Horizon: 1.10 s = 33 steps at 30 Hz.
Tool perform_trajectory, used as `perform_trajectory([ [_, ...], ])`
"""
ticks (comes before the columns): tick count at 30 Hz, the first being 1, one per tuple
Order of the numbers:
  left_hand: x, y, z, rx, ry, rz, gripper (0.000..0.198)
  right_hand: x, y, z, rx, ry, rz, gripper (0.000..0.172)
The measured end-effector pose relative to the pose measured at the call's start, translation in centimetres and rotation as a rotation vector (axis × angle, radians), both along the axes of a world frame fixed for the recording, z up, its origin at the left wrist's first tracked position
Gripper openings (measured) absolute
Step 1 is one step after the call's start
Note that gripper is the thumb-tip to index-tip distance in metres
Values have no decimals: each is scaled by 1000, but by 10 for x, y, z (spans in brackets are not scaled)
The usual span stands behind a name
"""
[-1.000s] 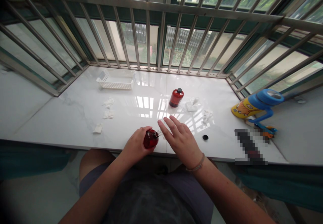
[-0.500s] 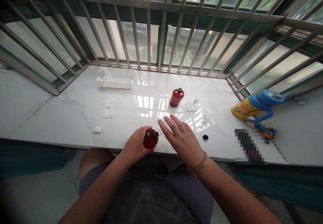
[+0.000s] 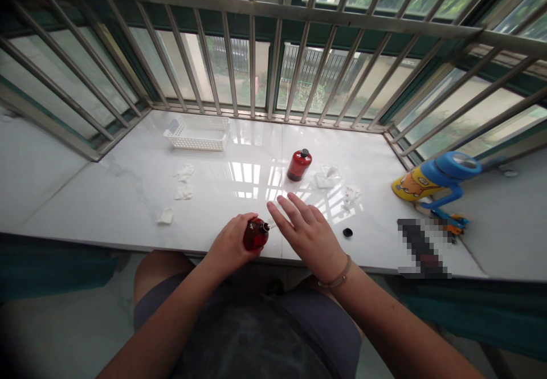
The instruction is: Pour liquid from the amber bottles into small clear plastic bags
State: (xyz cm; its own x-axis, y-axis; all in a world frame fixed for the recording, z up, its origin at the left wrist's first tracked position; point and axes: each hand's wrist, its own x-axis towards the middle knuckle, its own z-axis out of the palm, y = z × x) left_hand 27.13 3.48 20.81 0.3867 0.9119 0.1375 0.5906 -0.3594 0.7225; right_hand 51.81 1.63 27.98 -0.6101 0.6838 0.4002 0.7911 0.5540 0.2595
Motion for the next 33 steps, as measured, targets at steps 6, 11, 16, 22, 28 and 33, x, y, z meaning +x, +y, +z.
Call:
perform_trajectory([
  [6,0,0,0,1,2,0,76,0,1,0,1,-11,7,60],
  [11,0,0,-2,10,-8,-4,76,0,2,1,-5,-14,9,61],
  [16,0,1,-2,1,-7,-1,77,-1,2,2,-16,-2,21,62],
  [22,0,0,-1,2,9,0,77,-2,3,3,-21,-6,42,62],
  [28,1,0,0,7,9,-3,75,-3,2,2,-32,-5,49,64],
  [33,1,1,1,10,8,-2,74,-4,2,0,-47,1,44,67],
])
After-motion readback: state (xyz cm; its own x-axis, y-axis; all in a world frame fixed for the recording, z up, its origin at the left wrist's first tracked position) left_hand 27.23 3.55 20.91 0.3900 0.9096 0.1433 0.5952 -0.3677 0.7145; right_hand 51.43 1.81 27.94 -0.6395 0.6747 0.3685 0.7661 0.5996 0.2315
